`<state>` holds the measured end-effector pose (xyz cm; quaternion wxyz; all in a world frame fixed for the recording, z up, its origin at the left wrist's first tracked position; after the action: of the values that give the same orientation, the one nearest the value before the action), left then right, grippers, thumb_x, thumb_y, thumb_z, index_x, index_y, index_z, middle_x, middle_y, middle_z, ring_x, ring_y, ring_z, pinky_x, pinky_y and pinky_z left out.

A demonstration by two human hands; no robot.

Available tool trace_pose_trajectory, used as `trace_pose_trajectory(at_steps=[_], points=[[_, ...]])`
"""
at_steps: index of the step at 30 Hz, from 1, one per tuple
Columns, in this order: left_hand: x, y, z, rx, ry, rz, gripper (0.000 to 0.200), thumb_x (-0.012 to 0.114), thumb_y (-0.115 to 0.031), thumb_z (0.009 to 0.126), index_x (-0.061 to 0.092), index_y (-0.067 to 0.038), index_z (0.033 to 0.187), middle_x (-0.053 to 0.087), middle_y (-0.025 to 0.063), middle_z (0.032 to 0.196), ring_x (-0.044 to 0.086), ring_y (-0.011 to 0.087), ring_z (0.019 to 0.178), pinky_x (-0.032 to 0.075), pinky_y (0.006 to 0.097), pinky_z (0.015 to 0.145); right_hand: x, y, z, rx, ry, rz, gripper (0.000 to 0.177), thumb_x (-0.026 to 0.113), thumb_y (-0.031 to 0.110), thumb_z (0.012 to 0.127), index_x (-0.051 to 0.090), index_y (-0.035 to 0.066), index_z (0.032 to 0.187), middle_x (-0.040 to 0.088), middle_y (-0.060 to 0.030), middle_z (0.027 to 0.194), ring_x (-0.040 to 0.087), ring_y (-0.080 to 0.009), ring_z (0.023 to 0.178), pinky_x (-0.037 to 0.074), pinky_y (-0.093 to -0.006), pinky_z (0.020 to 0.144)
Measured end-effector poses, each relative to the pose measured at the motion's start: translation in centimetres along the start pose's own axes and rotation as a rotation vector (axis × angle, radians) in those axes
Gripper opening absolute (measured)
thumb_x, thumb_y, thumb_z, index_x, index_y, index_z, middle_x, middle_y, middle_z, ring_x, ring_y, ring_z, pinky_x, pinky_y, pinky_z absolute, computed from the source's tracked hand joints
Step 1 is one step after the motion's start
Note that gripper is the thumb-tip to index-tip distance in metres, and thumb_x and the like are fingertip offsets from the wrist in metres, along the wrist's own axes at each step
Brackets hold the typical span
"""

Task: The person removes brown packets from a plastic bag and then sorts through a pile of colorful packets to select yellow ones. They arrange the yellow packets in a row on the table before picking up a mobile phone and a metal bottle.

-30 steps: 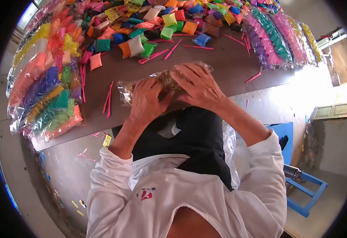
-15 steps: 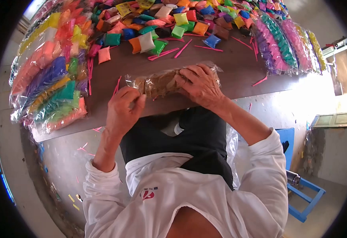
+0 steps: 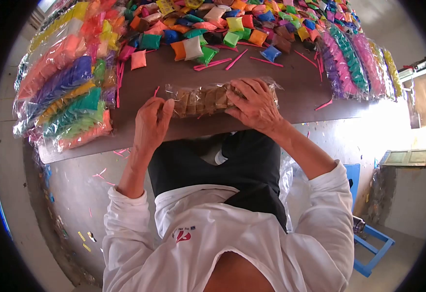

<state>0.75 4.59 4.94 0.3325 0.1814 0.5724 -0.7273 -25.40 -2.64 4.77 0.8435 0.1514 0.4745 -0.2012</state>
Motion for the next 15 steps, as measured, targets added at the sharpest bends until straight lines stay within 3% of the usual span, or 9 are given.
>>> trace_pose_trajectory(at_steps=[4, 9, 15], points=[[1.2, 1.3, 1.3, 0.072, -0.018, 0.103, 0.040, 0.060, -0.031, 0.098, 0.057, 0.003, 0.077, 0.055, 0.0160, 0.074, 0.054, 0.0335, 0.066, 0.044, 0.0406, 0.063, -1.0, -0.3, -0.6, 0.018, -0.042, 0.025, 0.052, 0.078, 0.036, 0.073, 0.063, 0.009, 0.115, 0.054, -0.0127, 0.128, 0.049, -0.0322, 0.122, 0.039, -0.0488, 0.103], [1.8, 1.6, 1.7, 0.105, -0.030, 0.116, 0.039, 0.060, -0.028, 0.097, 0.053, 0.003, 0.074, 0.052, 0.0180, 0.073, 0.052, 0.0374, 0.066, 0.042, 0.0431, 0.062, -3.4, -3.3, -2.0, 0.103, -0.060, -0.033, 0.062, 0.079, 0.042, 0.072, 0.061, 0.011, 0.122, 0.053, -0.0122, 0.136, 0.047, -0.0322, 0.129, 0.037, -0.0495, 0.105], [2.0, 1.5, 1.8, 0.026, 0.006, 0.128, 0.039, 0.059, -0.026, 0.098, 0.050, 0.003, 0.073, 0.049, 0.0196, 0.070, 0.049, 0.0388, 0.063, 0.040, 0.0438, 0.060, -2.3, -5.0, -4.2, 0.127, -0.034, 0.038, 0.055, 0.076, 0.034, 0.078, 0.060, 0.013, 0.126, 0.054, -0.0088, 0.136, 0.051, -0.0302, 0.125, 0.042, -0.0447, 0.102]])
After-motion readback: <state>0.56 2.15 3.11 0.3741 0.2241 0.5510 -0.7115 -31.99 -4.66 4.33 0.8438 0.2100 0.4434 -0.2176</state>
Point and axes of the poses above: each hand's wrist, its own z-axis towards the middle knuckle, its own x-axis out of the palm, y = z × x, the point moved 4 cm from there along z, towards the middle knuckle
